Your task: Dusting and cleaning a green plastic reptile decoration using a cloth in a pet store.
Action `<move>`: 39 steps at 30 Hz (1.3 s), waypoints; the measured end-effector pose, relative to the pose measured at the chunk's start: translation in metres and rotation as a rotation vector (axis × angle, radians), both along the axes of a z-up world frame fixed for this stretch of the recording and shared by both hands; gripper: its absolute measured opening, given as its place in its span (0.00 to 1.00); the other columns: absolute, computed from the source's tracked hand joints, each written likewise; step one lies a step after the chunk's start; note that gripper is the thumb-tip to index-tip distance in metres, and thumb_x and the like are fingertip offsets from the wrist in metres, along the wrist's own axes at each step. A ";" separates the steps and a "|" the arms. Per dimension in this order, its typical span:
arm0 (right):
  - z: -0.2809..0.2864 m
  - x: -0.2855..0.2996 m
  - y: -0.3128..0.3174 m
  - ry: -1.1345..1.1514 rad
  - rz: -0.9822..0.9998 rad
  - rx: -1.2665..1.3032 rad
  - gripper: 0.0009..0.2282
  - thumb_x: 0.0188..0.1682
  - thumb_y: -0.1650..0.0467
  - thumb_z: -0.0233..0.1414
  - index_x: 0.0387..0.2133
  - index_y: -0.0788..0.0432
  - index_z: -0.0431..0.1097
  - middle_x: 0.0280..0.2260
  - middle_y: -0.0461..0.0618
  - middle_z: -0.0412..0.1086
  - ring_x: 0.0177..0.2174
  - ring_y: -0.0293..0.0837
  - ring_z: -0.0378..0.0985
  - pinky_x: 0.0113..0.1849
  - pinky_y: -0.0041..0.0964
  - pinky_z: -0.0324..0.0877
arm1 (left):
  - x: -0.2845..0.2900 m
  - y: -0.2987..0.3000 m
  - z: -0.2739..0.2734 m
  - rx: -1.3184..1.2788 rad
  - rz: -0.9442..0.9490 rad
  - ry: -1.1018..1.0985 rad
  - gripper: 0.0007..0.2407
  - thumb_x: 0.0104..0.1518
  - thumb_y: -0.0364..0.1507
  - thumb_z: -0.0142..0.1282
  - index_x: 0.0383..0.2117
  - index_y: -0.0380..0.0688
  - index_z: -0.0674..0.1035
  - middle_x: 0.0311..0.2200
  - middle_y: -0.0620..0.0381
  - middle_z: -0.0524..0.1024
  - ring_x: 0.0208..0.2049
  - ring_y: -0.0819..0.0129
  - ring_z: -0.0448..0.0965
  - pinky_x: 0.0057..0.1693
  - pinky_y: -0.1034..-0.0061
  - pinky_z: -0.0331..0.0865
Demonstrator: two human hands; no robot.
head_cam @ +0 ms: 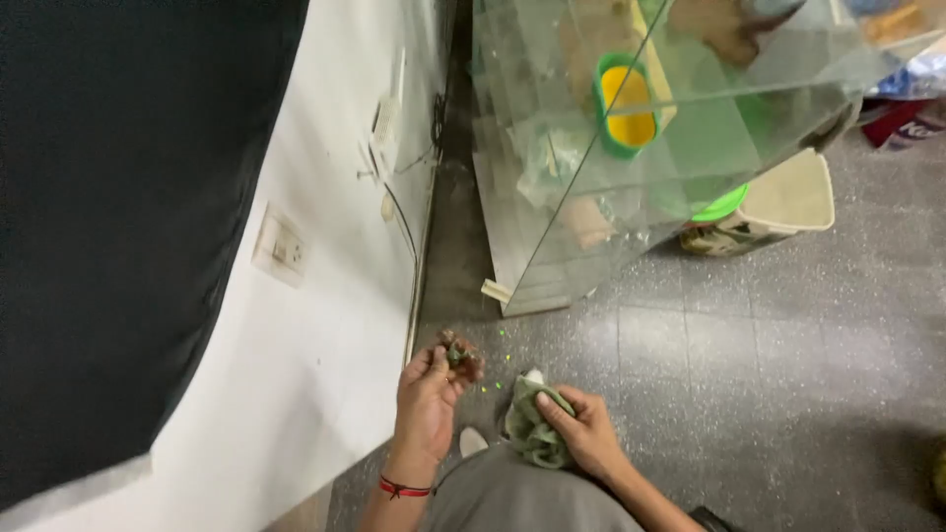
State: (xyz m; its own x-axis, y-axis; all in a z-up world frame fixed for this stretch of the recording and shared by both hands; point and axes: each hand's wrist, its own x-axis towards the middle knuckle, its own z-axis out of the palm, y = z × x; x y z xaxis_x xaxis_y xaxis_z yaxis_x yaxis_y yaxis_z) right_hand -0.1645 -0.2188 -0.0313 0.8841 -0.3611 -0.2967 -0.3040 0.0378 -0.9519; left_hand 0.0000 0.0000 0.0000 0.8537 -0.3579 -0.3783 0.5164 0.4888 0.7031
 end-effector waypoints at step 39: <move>0.155 0.093 -0.096 -0.345 -0.520 -0.871 0.23 0.44 0.51 0.72 0.51 0.42 0.87 0.32 0.32 0.94 0.20 0.25 0.86 0.28 0.24 0.80 | 0.152 -0.198 0.207 -0.189 -0.624 -1.581 0.12 0.78 0.30 0.69 0.60 0.35 0.88 0.59 0.40 0.71 0.37 0.63 0.75 0.48 0.68 0.82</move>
State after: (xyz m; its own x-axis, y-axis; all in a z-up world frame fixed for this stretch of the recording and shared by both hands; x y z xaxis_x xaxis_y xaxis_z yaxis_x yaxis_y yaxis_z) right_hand -0.0719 -0.3148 0.1240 0.5472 -0.6845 0.4817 -0.1557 -0.6487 -0.7449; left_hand 0.1519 -0.1977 0.2071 0.0512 -0.6944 0.7178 -0.4422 0.6287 0.6397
